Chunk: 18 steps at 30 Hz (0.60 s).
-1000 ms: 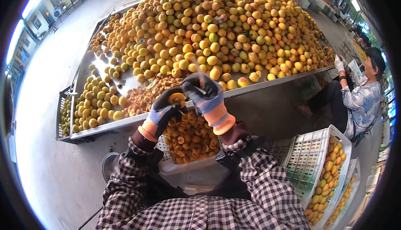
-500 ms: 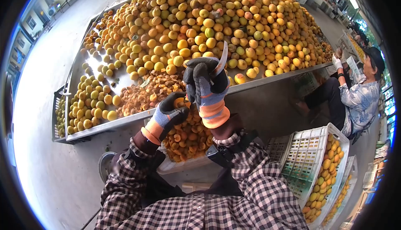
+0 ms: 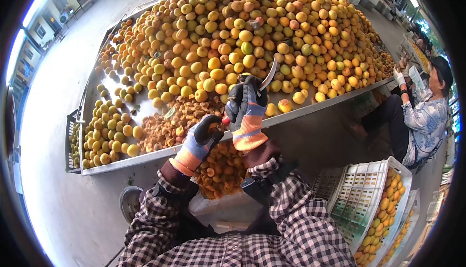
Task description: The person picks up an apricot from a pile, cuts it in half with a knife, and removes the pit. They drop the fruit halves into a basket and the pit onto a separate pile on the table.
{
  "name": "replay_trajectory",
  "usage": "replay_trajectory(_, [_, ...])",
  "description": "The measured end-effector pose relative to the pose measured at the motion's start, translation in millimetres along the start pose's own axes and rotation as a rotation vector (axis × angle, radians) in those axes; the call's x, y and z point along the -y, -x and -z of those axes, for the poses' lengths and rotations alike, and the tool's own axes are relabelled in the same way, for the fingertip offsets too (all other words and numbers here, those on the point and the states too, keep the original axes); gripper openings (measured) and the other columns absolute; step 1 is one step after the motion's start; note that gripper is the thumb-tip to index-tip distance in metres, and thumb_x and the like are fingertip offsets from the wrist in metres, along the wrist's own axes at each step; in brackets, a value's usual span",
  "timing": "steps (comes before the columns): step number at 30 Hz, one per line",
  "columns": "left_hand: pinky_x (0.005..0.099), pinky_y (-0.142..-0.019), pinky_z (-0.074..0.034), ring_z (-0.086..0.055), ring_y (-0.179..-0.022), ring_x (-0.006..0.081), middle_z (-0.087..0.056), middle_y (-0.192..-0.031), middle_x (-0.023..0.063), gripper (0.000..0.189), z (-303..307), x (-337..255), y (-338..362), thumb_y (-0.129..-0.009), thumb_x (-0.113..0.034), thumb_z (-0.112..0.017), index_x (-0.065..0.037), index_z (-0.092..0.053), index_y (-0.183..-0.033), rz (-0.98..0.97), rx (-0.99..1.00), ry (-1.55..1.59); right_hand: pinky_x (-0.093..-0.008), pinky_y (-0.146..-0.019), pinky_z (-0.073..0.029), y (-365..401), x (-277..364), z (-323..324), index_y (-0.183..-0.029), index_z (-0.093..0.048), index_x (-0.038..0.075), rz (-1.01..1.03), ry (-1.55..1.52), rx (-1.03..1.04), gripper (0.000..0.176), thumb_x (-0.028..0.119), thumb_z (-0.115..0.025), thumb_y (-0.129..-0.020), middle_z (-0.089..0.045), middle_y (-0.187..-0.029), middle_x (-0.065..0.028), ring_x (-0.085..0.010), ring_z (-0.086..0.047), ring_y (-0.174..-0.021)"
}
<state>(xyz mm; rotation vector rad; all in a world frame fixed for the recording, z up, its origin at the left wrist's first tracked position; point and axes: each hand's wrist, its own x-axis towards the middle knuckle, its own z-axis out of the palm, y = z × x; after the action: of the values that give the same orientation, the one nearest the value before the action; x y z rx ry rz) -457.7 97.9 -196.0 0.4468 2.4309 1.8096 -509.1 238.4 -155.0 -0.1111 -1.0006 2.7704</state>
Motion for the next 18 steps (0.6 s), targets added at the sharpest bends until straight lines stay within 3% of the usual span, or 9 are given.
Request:
replay_trajectory(2, [0.029,-0.079,-0.049,-0.06,-0.088,0.0124,-0.065,-0.096,0.0084,0.033,1,10,-6,-0.084,-0.001,-0.066,-0.005,-0.057,-0.116,-0.07,-0.021,-0.029,-0.0242,-0.035,-0.027,-8,-10,10,-0.1,-0.055,0.011,-0.057,-0.028,-0.067,0.02,0.03,-0.054,-0.099,-0.048,-0.059,-0.0002,-0.009,-0.034,-0.038])
replay_trajectory(4, [0.0386,-0.078,-0.049,-0.062,-0.093,0.0382,-0.064,-0.099,0.0195,0.034,5,11,-14,-0.082,-0.003,-0.066,-0.004,-0.056,-0.115,-0.157,-0.038,-0.038,-0.0217,-0.039,-0.021,-20,-17,18,-0.101,-0.055,0.014,-0.146,-0.087,-0.119,0.022,0.035,-0.052,-0.1,-0.044,-0.065,0.0048,-0.0056,-0.028,-0.044])
replay_trajectory(9, [0.0386,-0.076,-0.049,-0.063,-0.091,0.0363,-0.064,-0.097,0.0178,0.031,8,13,-28,-0.085,-0.003,-0.064,-0.005,-0.057,-0.114,-0.178,-0.078,-0.117,-0.0217,-0.039,-0.022,-49,-41,46,-0.097,-0.056,0.014,-0.295,-0.25,-0.178,0.023,0.036,-0.052,-0.099,-0.041,-0.064,0.0039,-0.0067,-0.028,-0.045])
replay_trajectory(11, [0.0386,-0.075,-0.05,-0.064,-0.088,0.0362,-0.065,-0.094,0.0168,0.031,12,9,-34,-0.084,-0.002,-0.065,-0.005,-0.058,-0.114,-0.129,-0.067,-0.139,-0.0231,-0.04,-0.024,-59,-45,54,-0.093,-0.054,0.016,-0.493,-0.608,-0.147,0.023,0.038,-0.053,-0.099,-0.045,-0.064,0.0039,-0.0083,-0.03,-0.044])
replay_trajectory(12, [0.0386,-0.073,-0.05,-0.064,-0.085,0.036,-0.066,-0.091,0.0158,0.031,13,9,-37,-0.083,0.0,-0.066,-0.005,-0.058,-0.113,-0.096,-0.061,-0.165,-0.0235,-0.041,-0.024,-60,-46,55,-0.09,-0.052,0.016,-0.495,-0.602,-0.165,0.023,0.037,-0.053,-0.099,-0.043,-0.064,0.0036,-0.0082,-0.03,-0.045])
replay_trajectory(13, [0.0359,-0.068,-0.05,-0.067,-0.077,0.0276,-0.067,-0.084,0.0128,0.028,12,15,-38,-0.082,-0.001,-0.069,-0.004,-0.06,-0.109,-0.097,-0.096,-0.128,-0.0234,-0.042,-0.025,-62,-47,54,-0.089,-0.052,0.015,-0.438,-0.511,-0.183,0.023,0.037,-0.052,-0.099,-0.043,-0.065,0.0036,-0.008,-0.03,-0.046])
replay_trajectory(14, [0.0359,-0.068,-0.05,-0.067,-0.077,0.0276,-0.067,-0.084,0.0128,0.028,11,18,-39,-0.082,-0.001,-0.069,-0.004,-0.06,-0.109,-0.093,-0.089,-0.128,-0.0233,-0.043,-0.025,-61,-43,47,-0.089,-0.052,0.015,-0.383,-0.421,-0.199,0.024,0.036,-0.052,-0.099,-0.044,-0.065,0.0036,-0.0077,-0.03,-0.046])
replay_trajectory(16, [0.0316,-0.068,-0.05,-0.066,-0.077,0.017,-0.068,-0.083,0.0113,0.024,11,24,-40,-0.083,-0.004,-0.07,-0.001,-0.062,-0.106,0.056,-0.143,-0.124,-0.0231,-0.044,-0.025,-63,-36,37,-0.087,-0.051,0.015,-0.292,-0.343,-0.175,0.025,0.037,-0.052,-0.099,-0.044,-0.065,0.0039,-0.0076,-0.03,-0.047])
replay_trajectory(18, [0.0282,-0.069,-0.05,-0.063,-0.079,0.0105,-0.069,-0.086,0.0107,0.024,11,42,-40,-0.084,-0.006,-0.071,0.001,-0.064,-0.105,0.014,-0.207,-0.014,-0.0213,-0.043,-0.023,-63,-25,27,-0.092,-0.054,0.014,-0.188,-0.285,-0.146,0.023,0.035,-0.052,-0.1,-0.047,-0.07,0.003,-0.0066,-0.029,-0.047])
